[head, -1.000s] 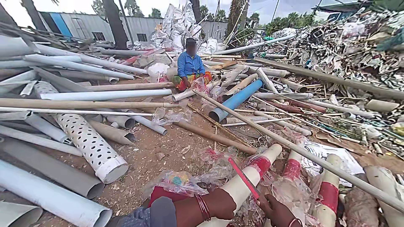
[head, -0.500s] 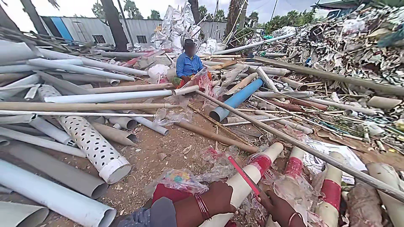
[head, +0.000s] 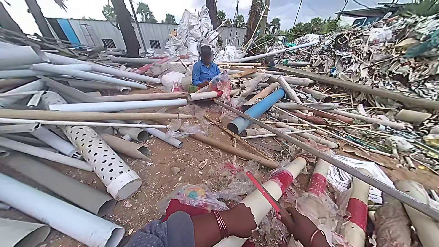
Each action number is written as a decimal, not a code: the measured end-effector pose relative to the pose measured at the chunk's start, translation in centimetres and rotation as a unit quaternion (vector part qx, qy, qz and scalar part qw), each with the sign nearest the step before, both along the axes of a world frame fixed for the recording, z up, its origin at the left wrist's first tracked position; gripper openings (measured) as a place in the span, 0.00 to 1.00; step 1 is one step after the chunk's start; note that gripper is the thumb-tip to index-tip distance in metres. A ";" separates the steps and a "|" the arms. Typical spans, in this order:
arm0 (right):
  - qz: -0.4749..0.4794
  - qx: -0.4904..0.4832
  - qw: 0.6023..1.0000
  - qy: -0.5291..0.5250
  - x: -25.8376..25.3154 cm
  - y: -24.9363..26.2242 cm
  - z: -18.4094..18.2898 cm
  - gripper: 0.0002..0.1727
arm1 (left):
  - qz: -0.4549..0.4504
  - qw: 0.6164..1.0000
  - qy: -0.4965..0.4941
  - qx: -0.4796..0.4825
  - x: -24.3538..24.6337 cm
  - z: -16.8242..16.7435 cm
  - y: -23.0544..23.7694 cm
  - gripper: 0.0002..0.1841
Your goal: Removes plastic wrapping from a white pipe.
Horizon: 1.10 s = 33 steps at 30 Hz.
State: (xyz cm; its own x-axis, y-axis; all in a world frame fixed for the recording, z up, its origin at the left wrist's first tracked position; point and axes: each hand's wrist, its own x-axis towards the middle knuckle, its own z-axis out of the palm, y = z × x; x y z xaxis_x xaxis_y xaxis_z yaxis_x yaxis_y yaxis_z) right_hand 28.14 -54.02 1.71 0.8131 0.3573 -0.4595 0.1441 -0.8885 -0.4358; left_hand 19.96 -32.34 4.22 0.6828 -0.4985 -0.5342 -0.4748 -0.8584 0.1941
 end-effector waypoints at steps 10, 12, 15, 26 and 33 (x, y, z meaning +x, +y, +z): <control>-0.015 0.009 1.000 0.011 0.5 -1.1 2.2 0.31 | 0.092 0.921 -0.093 -0.368 0.0 -1.4 3.2 0.18; -0.015 0.003 1.000 0.016 0.7 -1.3 2.6 0.32 | 0.177 0.910 -0.155 -0.341 0.3 -1.2 3.6 0.21; -0.012 0.002 1.000 0.011 0.9 -1.2 2.1 0.30 | 0.252 0.906 -0.219 -0.261 0.5 -1.3 4.2 0.23; 0.001 0.010 1.000 -0.015 1.2 -1.1 0.6 0.29 | 0.301 0.865 -0.332 -0.225 0.8 -1.4 4.5 0.28; 0.018 -0.001 1.000 -0.015 1.1 -0.8 0.6 0.29 | 0.167 0.981 -0.078 -0.053 0.7 -0.4 2.2 0.25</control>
State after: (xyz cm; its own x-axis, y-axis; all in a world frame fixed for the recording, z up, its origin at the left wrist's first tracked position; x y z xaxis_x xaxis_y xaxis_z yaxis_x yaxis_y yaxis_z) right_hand 29.22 -54.77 2.32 0.8131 0.3859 -0.4358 0.1893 -0.8833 -0.4289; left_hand 20.63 -30.12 3.85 0.8865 -0.2802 -0.3682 -0.2014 -0.9501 0.2381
